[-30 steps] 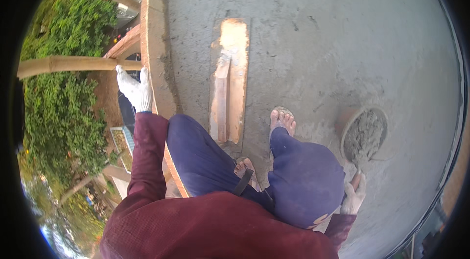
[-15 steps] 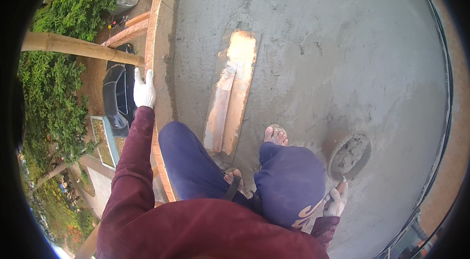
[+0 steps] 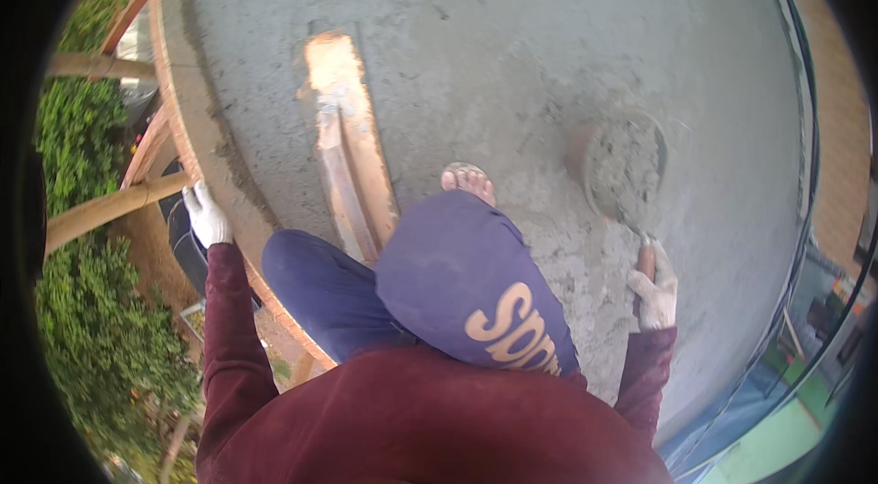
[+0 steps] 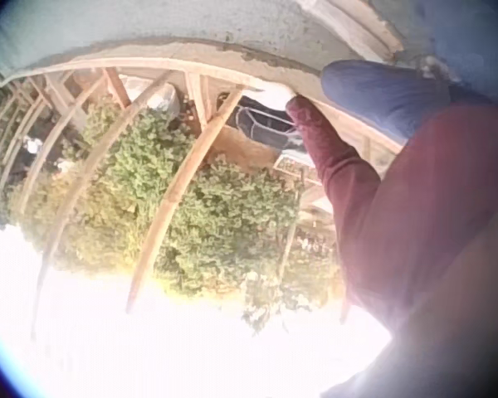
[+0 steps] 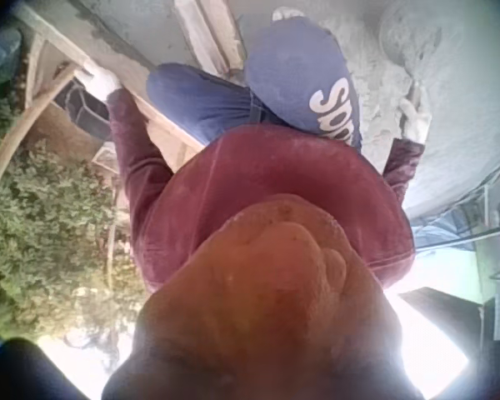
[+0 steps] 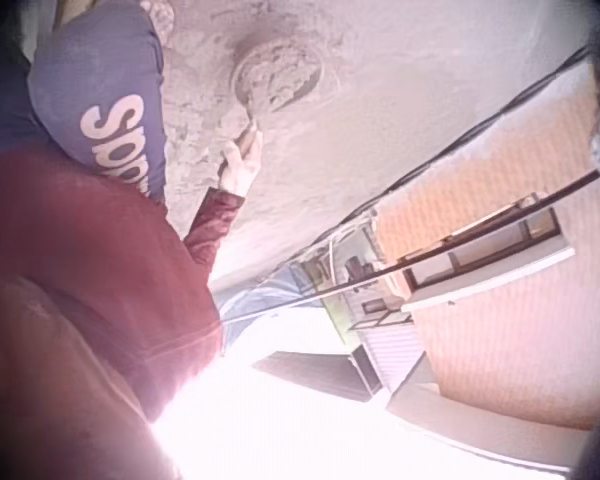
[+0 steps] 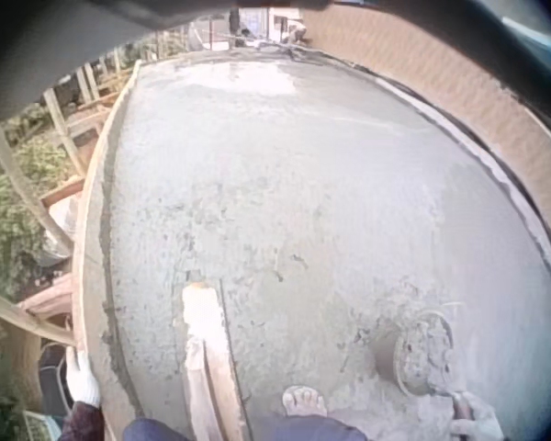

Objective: The person smooths a wet concrete surface using a wooden float and a trowel. They repeatedly level the surface, fill small gaps with mortar from a bucket, and continue smoothing along the curved edge of the structure.

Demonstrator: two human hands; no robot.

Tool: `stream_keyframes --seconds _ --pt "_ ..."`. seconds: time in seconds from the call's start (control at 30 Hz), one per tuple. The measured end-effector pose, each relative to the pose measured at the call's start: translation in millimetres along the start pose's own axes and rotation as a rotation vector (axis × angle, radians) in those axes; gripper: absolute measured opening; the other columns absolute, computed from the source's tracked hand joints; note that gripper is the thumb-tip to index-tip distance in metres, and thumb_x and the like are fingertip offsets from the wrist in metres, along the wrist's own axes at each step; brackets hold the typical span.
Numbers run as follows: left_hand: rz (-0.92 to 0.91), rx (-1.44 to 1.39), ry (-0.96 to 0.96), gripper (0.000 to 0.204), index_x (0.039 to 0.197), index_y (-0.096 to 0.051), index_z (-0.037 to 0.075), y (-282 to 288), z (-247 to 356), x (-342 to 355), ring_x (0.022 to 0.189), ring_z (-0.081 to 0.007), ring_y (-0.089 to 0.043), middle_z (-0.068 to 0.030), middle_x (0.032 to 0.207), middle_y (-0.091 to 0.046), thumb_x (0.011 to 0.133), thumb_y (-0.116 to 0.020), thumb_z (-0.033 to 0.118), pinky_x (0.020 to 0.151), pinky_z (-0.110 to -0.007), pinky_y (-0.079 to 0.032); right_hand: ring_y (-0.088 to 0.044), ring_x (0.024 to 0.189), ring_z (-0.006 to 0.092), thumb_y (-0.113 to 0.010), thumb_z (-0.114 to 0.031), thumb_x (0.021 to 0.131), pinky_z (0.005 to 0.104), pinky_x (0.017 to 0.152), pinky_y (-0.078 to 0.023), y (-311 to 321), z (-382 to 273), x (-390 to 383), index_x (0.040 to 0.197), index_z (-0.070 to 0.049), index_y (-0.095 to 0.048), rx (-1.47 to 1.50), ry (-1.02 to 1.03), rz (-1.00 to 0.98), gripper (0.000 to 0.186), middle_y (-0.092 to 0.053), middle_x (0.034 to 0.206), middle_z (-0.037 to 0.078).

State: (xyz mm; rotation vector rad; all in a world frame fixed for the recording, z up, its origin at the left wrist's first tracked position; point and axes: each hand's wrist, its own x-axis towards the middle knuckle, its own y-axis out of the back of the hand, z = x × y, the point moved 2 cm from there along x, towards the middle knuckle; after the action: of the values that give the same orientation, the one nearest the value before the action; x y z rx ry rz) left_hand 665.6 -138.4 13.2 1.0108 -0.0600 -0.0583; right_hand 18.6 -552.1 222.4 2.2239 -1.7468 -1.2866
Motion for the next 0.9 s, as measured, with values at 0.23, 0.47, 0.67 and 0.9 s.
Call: stream_keyframes --seconds 0.23,0.47,0.67,0.9 --pt "0.026 -0.106 0.07 0.075 0.16 -0.039 -0.004 3 -4 -1 0.149 -0.0346 -0.046 -0.0256 0.161 -0.046 0.108 -0.055 0.048 0.122 -0.038 -0.035 -0.051 0.052 0.0077 -0.073 -0.015 0.079 0.0253 0.047 -0.041 -142 -140 90 0.157 0.001 -0.046 -0.218 0.268 -0.372 0.085 -0.06 0.081 0.0" --pt "0.068 -0.049 0.094 0.079 0.159 -0.04 -0.004 -1 3 -7 0.131 -0.0363 -0.062 -0.0264 0.146 -0.06 0.106 -0.057 0.053 0.11 -0.041 -0.046 -0.072 0.106 0.0399 -0.057 -0.006 0.093 0.0516 0.09 -0.057 -382 -271 180 0.144 -0.021 -0.055 -1.305 1.143 -0.078 0.054 -0.073 0.108 0.019" --pt "0.024 -0.026 0.151 0.079 0.159 -0.04 -0.003 10 10 -11 0.13 -0.0366 -0.062 -0.0265 0.147 -0.06 0.106 -0.055 0.053 0.11 -0.042 -0.046 -0.071 0.107 0.0414 -0.058 -0.013 0.093 0.0504 0.093 -0.055 -270 -255 177 0.138 -0.016 -0.059 -0.997 1.118 0.192 0.045 -0.073 0.114 0.02" --pt "0.067 -0.005 0.056 0.078 0.156 -0.044 -0.005 -7 -8 8 0.143 -0.04 -0.052 -0.0289 0.154 -0.052 0.106 -0.053 0.054 0.118 -0.043 -0.04 -0.067 0.106 0.0378 -0.073 -0.016 0.076 0.0474 0.089 -0.053 27 -85 190 0.116 -0.009 -0.067 -1.028 0.612 0.422 0.042 -0.07 0.107 0.016"
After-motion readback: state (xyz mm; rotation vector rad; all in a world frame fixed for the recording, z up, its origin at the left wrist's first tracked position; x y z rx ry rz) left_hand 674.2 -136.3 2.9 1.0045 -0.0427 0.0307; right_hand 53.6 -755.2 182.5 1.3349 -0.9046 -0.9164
